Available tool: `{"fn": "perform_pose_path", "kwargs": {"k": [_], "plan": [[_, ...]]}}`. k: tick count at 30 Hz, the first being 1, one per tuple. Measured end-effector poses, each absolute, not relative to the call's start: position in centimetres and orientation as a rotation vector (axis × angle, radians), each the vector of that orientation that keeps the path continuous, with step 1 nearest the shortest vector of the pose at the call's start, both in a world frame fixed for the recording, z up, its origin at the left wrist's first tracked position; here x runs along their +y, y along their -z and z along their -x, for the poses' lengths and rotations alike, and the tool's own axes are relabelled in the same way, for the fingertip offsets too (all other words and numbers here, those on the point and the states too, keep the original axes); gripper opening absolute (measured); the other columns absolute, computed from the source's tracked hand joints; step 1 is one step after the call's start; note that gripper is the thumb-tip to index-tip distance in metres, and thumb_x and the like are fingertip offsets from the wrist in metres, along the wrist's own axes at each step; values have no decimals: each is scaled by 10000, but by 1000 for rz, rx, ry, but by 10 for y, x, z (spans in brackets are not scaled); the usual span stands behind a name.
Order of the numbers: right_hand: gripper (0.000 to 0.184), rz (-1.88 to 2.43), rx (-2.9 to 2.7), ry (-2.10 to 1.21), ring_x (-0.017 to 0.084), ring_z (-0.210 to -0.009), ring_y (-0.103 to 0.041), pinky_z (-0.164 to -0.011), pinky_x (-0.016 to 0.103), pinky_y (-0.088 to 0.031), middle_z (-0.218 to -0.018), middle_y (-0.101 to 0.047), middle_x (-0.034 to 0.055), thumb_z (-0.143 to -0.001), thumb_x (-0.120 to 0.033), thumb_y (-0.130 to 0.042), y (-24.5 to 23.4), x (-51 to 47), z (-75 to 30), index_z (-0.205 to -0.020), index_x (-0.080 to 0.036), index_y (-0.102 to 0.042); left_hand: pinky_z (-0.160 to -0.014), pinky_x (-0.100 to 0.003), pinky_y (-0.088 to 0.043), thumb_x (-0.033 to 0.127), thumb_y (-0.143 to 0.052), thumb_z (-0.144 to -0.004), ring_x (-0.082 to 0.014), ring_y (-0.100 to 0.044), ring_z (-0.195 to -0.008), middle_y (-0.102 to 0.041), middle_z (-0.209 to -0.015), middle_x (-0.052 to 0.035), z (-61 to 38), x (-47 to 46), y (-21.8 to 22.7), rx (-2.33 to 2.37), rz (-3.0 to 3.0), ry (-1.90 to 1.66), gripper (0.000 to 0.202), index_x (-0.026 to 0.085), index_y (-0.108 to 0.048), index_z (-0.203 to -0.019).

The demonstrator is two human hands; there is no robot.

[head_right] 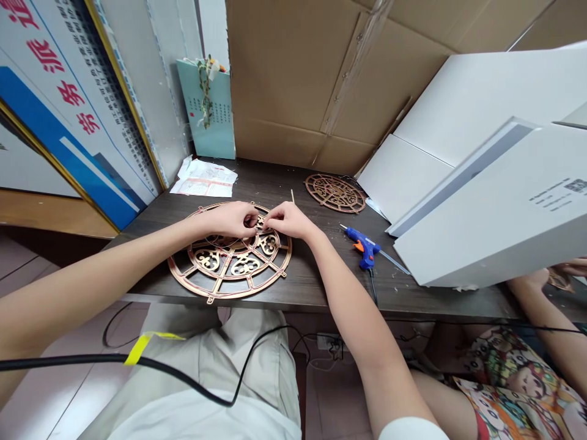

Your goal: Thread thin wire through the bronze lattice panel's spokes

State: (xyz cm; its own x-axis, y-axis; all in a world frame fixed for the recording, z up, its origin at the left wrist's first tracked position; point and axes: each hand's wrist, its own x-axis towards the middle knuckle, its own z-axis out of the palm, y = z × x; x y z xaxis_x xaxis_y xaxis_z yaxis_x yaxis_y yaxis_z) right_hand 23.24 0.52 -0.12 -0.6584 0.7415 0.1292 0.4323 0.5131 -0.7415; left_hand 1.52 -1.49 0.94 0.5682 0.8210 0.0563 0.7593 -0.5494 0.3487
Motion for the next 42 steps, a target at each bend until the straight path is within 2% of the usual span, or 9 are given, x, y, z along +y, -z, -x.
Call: {"fn": "perform_pose_path", "kwargs": {"k": [4,9,15,19,22,29,33,37,42], "plan": [[254,1034,-2266,-907,127,-619,-547,-583,237,-385,-662,-672,32,-730,-306,-588,2,11,-238,-732,-115,-755,-564,-300,-336,385,-631,-699,-167,-521,-588,-655,-677,-20,-15,-13,-9,1304,-2507,-308,183,206,-607,-726],[209,1121,-2160,-813,108,-591,-455,-552,241,-309,-598,-579,-1,-702,-293,-602,4,16,-243,-708,-124,-724,-554,-303,-326,377,-640,-689,-165,-505,-579,-636,-653,-12,-15,-12,-9,1293,-2495,-319,172,210,-599,-707],[270,1087,-2020,-894,121,-634,-485,-601,250,-356,-676,-625,25,-709,-370,-589,0,18,-241,-728,-129,-710,-547,-294,-323,368,-632,-700,-165,-523,-583,-640,-643,-9,-12,-9,-5,1281,-2461,-332,164,207,-602,-700],[306,1070,-1941,-1000,97,-543,-361,-515,246,-265,-571,-497,-17,-713,-428,-600,-2,17,-240,-743,-138,-692,-547,-291,-332,309,-586,-732,-169,-548,-584,-655,-658,-9,-9,-9,-5,1263,-2454,-327,114,202,-621,-712],[313,1069,-1897,-1069,85,-506,-279,-480,248,-200,-528,-401,-49,-700,-444,-624,-1,16,-239,-752,-142,-687,-582,-287,-359,264,-554,-765,-176,-579,-639,-688,-739,-21,-7,-9,-6,1223,-2489,-359,115,197,-647,-767],[319,1040,-1819,-1224,74,-506,-228,-480,237,-166,-528,-337,-68,-681,-430,-665,-2,10,-234,-806,-140,-711,-764,-324,-411,285,-484,-914,-216,-585,-830,-667,-837,-75,-6,-8,-9,1155,-2622,-684,223,174,-636,-795],[365,1008,-1780,-1306,70,-506,-205,-482,233,-149,-535,-311,-75,-689,-449,-690,-4,6,-230,-876,-138,-726,-842,-330,-430,296,-559,-903,-219,-588,-925,-673,-920,-76,-7,-8,-9,1094,-2648,-868,179,165,-680,-905],[366,996,-1751,-1345,67,-506,-200,-481,235,-143,-539,-307,-76,-677,-428,-706,-5,4,-228,-893,-134,-735,-814,-319,-441,312,-656,-858,-206,-601,-905,-684,-938,-68,-7,-9,-6,1063,-2629,-956,189,162,-720,-954],[383,990,-1741,-1371,69,-513,-208,-484,237,-144,-544,-322,-72,-677,-408,-708,-5,3,-227,-929,-124,-756,-780,-307,-448,298,-656,-862,-190,-625,-853,-704,-890,-60,-7,-9,-4,1092,-2570,-1041,173,163,-747,-920]]}}
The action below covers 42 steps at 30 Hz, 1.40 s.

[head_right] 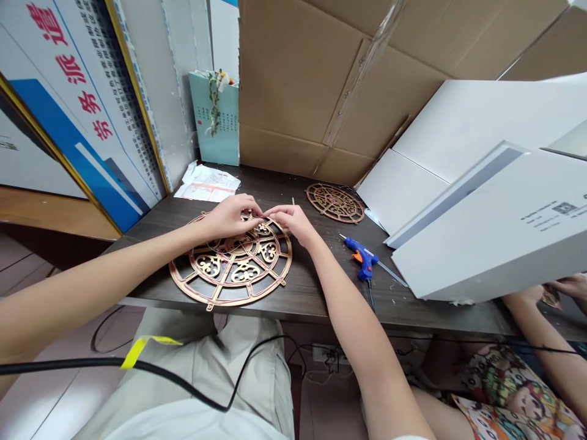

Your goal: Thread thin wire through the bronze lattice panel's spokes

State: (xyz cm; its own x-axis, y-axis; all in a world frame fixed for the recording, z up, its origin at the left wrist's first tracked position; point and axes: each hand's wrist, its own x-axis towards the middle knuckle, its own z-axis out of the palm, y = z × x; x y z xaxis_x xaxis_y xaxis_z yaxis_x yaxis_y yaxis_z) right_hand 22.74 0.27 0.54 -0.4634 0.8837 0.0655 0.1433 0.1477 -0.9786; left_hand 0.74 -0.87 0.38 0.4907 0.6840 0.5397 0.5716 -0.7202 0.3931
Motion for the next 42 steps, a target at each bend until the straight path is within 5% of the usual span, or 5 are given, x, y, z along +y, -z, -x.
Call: {"fn": "perform_pose_path", "kwargs": {"k": [42], "plan": [[435,965,-1719,-1354,66,-529,-213,-495,247,-141,-560,-332,-72,-698,-413,-721,-6,3,-229,-997,-101,-770,-767,-317,-451,234,-645,-815,-185,-642,-814,-703,-849,-39,-5,-4,1,1153,-2542,-1133,133,173,-746,-878]]}}
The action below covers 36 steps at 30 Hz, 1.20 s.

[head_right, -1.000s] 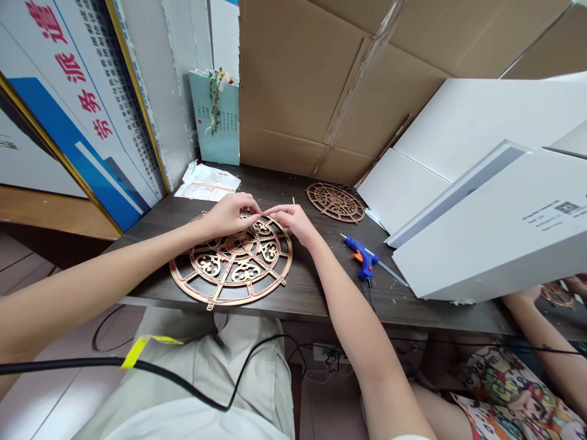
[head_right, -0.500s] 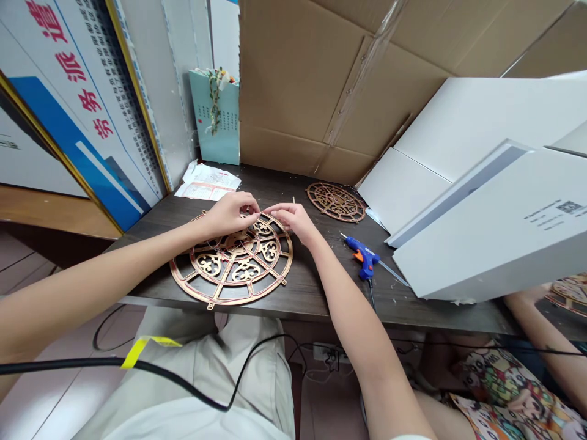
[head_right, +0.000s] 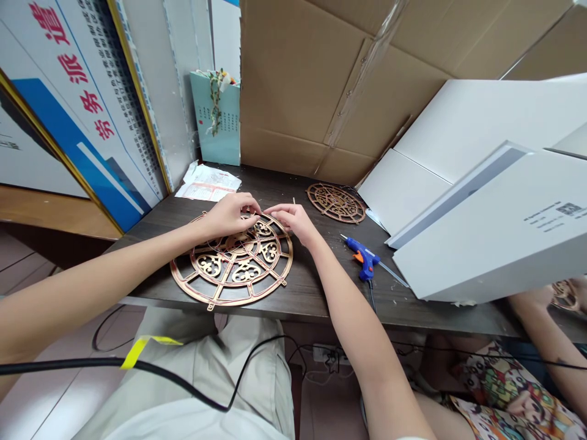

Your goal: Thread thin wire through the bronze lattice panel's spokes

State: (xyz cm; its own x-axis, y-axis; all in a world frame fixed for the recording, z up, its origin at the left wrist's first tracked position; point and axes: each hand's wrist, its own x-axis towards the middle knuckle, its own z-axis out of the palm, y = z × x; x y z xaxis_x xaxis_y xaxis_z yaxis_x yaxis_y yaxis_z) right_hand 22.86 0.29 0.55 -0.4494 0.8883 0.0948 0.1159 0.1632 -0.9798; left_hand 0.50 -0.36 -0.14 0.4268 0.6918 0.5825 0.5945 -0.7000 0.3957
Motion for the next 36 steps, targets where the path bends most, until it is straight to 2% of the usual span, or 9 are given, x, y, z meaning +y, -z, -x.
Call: {"fn": "perform_pose_path", "kwargs": {"k": [9,15,28,36], "plan": [[422,941,-1757,-1366,71,-539,-216,-505,246,-147,-565,-336,-66,-738,-407,-710,0,4,-229,-1031,-111,-779,-744,-306,-456,284,-679,-846,-185,-645,-817,-705,-861,-52,-5,-5,-1,1142,-2534,-1161,135,167,-742,-872],[422,916,-1771,-1380,74,-549,-208,-508,242,-135,-580,-325,-63,-760,-400,-708,2,4,-228,-1067,-121,-782,-775,-318,-453,249,-650,-864,-180,-645,-802,-704,-836,-46,-5,-6,-1,1144,-2547,-1164,125,168,-745,-850],[404,876,-1706,-1327,78,-554,-193,-500,248,-130,-599,-288,-65,-763,-373,-715,1,-1,-219,-1083,-137,-787,-676,-298,-423,205,-623,-827,-163,-594,-726,-661,-776,-40,-5,-7,-3,1210,-2491,-1248,109,161,-713,-783],[347,830,-1516,-1215,86,-571,-182,-506,253,-133,-647,-265,-53,-771,-460,-682,2,-4,-199,-930,-163,-764,-726,-317,-426,284,-565,-938,-182,-571,-805,-618,-833,-55,4,-11,-18,1113,-2636,-1309,182,175,-681,-851]]}}
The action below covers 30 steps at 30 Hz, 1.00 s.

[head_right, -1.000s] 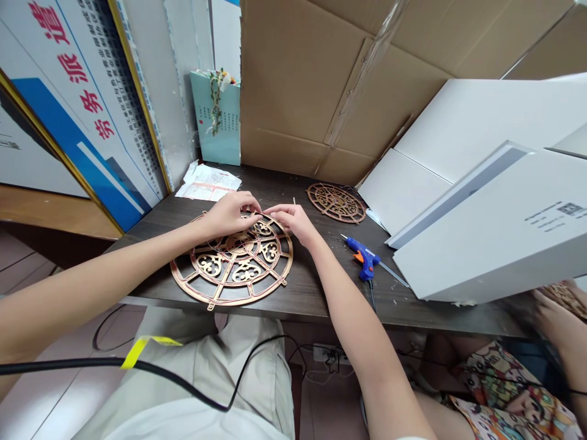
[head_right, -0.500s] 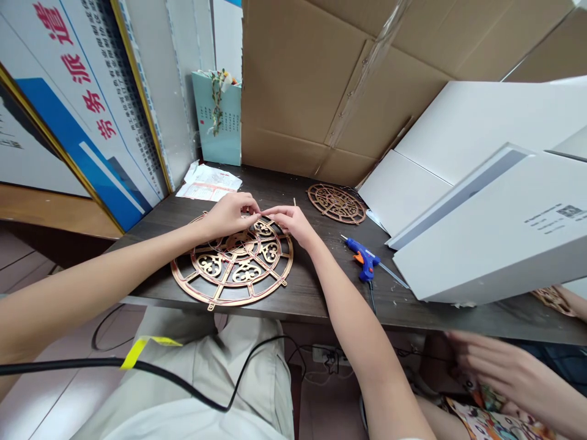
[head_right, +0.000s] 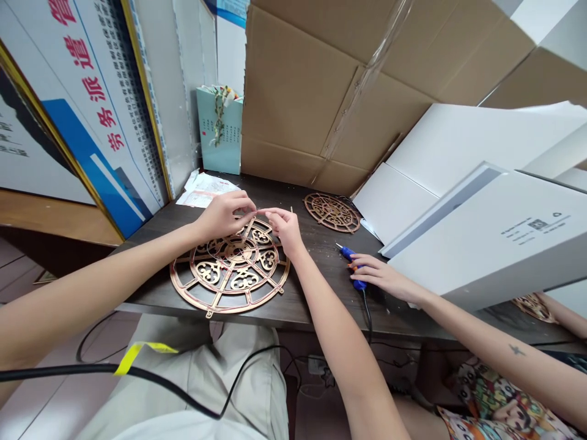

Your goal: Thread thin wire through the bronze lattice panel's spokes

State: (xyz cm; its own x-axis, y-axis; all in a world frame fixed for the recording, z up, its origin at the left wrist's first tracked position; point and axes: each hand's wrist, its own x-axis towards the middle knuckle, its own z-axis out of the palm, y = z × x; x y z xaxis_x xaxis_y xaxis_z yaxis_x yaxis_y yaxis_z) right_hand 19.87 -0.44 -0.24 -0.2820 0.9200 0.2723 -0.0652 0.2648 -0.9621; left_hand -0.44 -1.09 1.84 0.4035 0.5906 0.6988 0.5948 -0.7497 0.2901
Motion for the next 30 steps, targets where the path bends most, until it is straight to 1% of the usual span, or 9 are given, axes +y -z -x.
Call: {"fn": "perform_pose_path", "kwargs": {"k": [6,11,15,17,20,23,26,29,30], "plan": [[364,856,-1497,-1197,83,-554,-187,-494,245,-137,-624,-268,-51,-771,-485,-662,6,-3,-200,-872,-149,-758,-739,-313,-428,272,-528,-955,-188,-580,-833,-620,-859,-55,4,-12,-18,-1051,2652,1233,182,189,-664,-869],[412,908,-1472,-1086,87,-538,-198,-491,248,-156,-626,-288,-57,-815,-494,-606,7,0,-201,-983,-144,-744,-719,-308,-408,236,-523,-931,-185,-568,-798,-597,-826,-38,5,-11,-16,-1154,2639,1247,109,194,-600,-867],[373,976,-1503,-922,95,-579,-307,-545,250,-277,-629,-394,-50,-744,-505,-751,14,7,-203,-857,-155,-689,-646,-310,-366,257,-466,-963,-180,-536,-684,-595,-772,-25,9,-4,-14,-1321,2617,1241,104,200,-540,-916],[389,995,-1540,-877,103,-613,-374,-583,250,-321,-646,-461,-37,-708,-506,-805,19,10,-203,-811,-163,-654,-609,-314,-328,285,-439,-979,-178,-500,-624,-573,-705,-17,11,1,-12,-1380,2623,1209,168,208,-517,-853],[421,1007,-1598,-880,111,-635,-431,-601,251,-347,-686,-538,-14,-727,-545,-796,25,13,-203,-824,-163,-647,-582,-319,-280,357,-454,-979,-164,-447,-570,-514,-597,-8,15,7,-9,-1409,2670,1141,346,209,-439,-666],[472,1014,-1635,-891,114,-647,-453,-612,251,-368,-721,-570,0,-729,-603,-782,27,16,-203,-832,-164,-641,-567,-321,-260,458,-478,-975,-144,-391,-522,-437,-509,4,19,9,-7,-1427,2705,1112,498,196,-372,-564],[510,1031,-1645,-883,109,-620,-423,-591,250,-354,-681,-522,-15,-772,-676,-714,27,18,-204,-775,-179,-598,-565,-323,-257,463,-486,-961,-141,-372,-511,-419,-493,5,21,9,-8,-1446,2683,1139,508,199,-370,-544],[557,1059,-1642,-865,100,-554,-332,-543,257,-288,-583,-397,-35,-875,-703,-565,26,17,-206,-652,-197,-504,-596,-316,-297,359,-501,-924,-166,-473,-595,-542,-607,-16,22,10,-10,-1448,2645,1187,340,207,-453,-624],[564,1066,-1646,-856,97,-545,-310,-536,259,-269,-567,-371,-37,-885,-689,-556,25,16,-206,-618,-199,-475,-607,-313,-312,331,-504,-913,-174,-501,-626,-576,-654,-22,22,11,-11,-1447,2638,1201,267,209,-488,-675]]}}
